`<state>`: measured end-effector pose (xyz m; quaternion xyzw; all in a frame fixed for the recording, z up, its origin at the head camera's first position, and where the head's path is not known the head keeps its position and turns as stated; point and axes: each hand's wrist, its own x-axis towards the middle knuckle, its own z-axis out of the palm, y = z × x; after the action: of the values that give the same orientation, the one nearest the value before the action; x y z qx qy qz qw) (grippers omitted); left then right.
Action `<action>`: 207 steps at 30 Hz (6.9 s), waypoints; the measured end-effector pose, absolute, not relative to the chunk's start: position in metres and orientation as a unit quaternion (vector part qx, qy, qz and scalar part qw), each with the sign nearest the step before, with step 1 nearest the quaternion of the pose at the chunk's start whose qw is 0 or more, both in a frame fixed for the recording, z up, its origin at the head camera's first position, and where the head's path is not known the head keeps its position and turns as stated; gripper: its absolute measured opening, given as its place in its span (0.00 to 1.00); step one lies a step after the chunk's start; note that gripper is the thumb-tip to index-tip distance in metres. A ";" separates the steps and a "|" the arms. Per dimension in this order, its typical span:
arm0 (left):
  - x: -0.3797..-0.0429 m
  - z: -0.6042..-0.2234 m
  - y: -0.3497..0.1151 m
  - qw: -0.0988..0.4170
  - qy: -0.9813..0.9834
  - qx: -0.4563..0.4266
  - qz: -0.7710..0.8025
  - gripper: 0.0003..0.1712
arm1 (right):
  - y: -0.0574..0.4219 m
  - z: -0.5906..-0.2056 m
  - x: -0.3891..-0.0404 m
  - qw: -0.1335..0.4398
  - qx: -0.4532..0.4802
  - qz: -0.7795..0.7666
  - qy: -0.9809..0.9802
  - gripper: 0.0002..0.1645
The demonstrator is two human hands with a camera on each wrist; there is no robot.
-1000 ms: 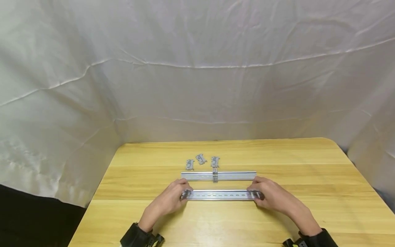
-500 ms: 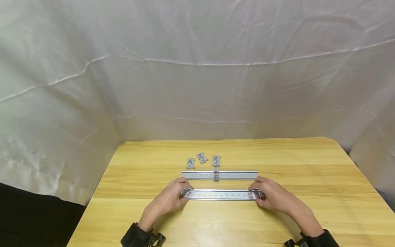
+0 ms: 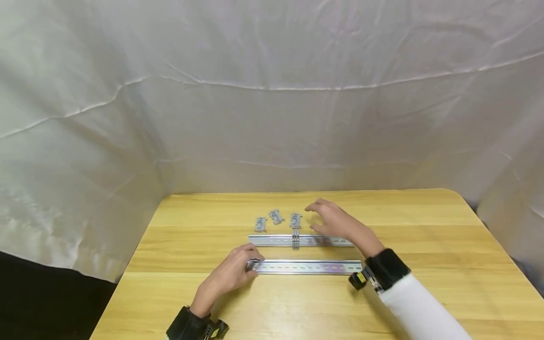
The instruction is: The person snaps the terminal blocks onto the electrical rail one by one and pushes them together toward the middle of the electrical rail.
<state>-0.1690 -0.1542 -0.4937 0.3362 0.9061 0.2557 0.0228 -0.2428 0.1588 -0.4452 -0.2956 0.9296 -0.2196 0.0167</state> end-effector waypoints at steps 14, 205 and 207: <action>-0.167 -0.493 -0.140 0.033 0.905 0.336 0.260 0.17 | 0.135 -0.458 -0.292 0.119 -0.318 -0.211 0.917 0.16; -0.167 -0.494 -0.144 0.034 0.898 0.340 0.278 0.18 | 0.135 -0.495 -0.151 0.042 -0.275 -0.408 0.869 0.29; -0.167 -0.495 -0.144 0.035 0.898 0.340 0.279 0.18 | 0.135 -0.495 -0.151 0.042 -0.276 -0.406 0.870 0.30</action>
<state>-0.1666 -0.1443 -0.4945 0.3395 0.8977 0.2787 0.0348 -0.1507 0.1354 -0.4948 -0.2764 0.8701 -0.4058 0.0424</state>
